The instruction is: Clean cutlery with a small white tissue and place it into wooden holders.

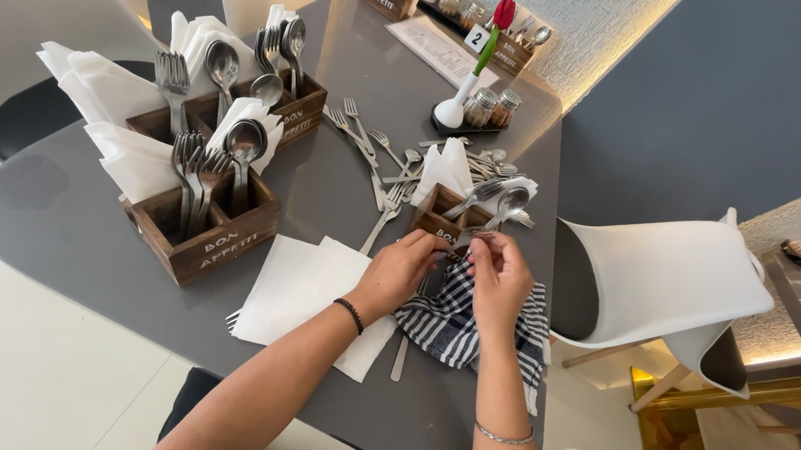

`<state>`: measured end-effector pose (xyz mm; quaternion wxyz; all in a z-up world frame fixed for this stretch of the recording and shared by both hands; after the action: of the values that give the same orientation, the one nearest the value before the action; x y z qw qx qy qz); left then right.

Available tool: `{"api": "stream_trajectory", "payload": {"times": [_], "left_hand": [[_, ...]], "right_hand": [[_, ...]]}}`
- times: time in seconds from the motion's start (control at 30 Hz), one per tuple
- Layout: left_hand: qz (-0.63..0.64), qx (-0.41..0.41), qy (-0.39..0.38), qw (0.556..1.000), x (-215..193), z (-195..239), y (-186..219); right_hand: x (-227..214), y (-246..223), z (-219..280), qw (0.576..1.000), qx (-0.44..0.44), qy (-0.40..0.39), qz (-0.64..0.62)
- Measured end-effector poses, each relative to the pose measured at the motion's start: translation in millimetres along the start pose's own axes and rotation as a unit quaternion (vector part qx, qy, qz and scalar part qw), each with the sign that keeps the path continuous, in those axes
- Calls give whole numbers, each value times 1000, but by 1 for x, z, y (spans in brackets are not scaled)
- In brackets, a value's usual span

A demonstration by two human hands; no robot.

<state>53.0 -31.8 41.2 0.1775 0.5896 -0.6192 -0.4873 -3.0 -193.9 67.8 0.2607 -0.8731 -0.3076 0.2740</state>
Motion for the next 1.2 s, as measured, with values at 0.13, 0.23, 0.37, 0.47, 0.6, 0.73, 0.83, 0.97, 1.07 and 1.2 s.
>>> {"api": "stream_trajectory", "payload": {"times": [0.13, 0.23, 0.37, 0.47, 0.6, 0.73, 0.83, 0.97, 1.07, 1.2], "left_hand": [[21, -21, 4, 1000, 0, -2, -5], [11, -49, 25, 998, -1, -4, -13], [1, -65, 53, 996, -7, -5, -14], [-8, -89, 95, 992, -16, -8, -21], [-2, -116, 144, 983, -27, -8, -29], [-39, -120, 193, 973, -40, -8, -31], [-57, -175, 189, 964, -39, -11, -52], [-164, -155, 194, 955, -39, -12, -66], [-262, -120, 209, 935, -40, -12, -70], [-318, -235, 94, 913, -26, -18, -105]], "right_hand": [[-8, 3, -24, 996, 3, 61, -66], [-31, 8, -51, 989, -11, 134, -67], [-43, 25, -75, 982, -28, 179, -57], [-37, 46, -80, 982, -9, 188, -32], [-15, 73, -77, 990, 46, 112, 72], [2, 70, -74, 985, 68, 24, 159], [4, 87, -69, 989, 84, 15, 120], [-8, 73, -57, 994, 31, 18, 106], [-14, 33, -39, 991, -16, -5, 135], [-14, -13, -10, 946, -44, -141, 288]]}}
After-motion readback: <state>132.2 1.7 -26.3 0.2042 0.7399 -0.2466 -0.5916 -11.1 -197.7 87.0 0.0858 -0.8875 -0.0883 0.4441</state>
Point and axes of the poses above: each hand's wrist, its own z-axis away from the middle knuckle, its own x-axis out of the palm, y = z × x, the point moved 8 cm from there along -z, towards the middle knuckle, and after that the axes turned 12 degrees about -x, right-handed, at the moved point
